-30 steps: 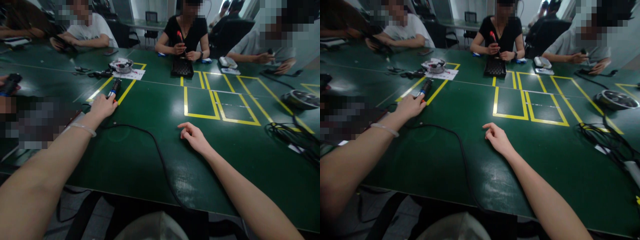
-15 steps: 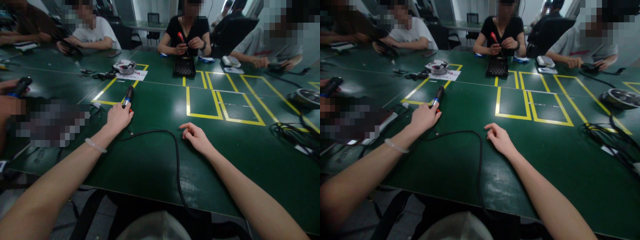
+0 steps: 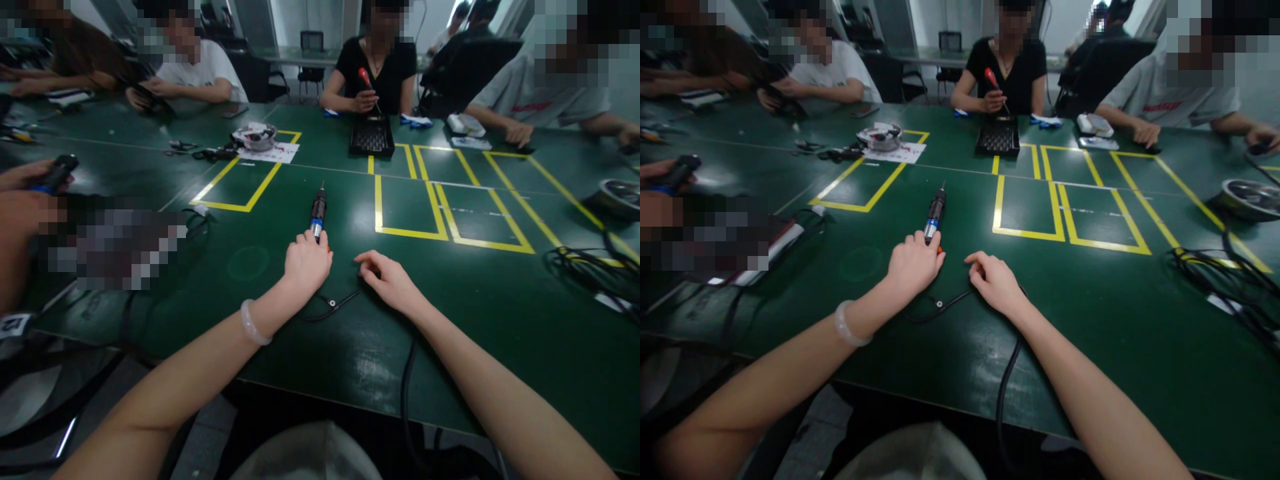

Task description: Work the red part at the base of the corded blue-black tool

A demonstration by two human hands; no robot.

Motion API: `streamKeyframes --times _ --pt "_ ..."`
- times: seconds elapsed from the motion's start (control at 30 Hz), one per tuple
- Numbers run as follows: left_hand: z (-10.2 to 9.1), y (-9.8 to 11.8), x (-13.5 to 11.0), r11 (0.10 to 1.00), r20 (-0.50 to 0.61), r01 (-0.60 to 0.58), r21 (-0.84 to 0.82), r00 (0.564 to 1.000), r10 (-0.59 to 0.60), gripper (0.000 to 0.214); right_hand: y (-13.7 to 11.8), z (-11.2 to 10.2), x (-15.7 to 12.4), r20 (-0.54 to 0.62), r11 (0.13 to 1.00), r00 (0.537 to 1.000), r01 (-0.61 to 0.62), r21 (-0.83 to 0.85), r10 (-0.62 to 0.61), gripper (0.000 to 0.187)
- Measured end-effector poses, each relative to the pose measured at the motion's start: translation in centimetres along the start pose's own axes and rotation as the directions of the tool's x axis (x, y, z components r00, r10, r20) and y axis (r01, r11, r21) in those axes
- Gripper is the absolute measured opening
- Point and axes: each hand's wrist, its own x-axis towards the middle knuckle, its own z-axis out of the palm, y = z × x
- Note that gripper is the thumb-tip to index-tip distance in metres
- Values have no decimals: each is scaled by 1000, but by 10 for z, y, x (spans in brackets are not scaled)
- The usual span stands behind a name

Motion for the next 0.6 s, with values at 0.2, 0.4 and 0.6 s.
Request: streamKeyframes --times 0.2,0.4,0.6 --pt "-7 36 -5 993 3 -64 -99 998 65 44 3 -2 1 -4 996 998 -70 55 70 22" --pt "-10 42 -10 983 -19 -140 -123 990 138 44 11 0 3 -3 972 991 -127 196 131 21" --pt "-9 43 -15 971 -20 -194 -137 981 193 46 16 5 7 -19 928 988 -136 346 152 17"
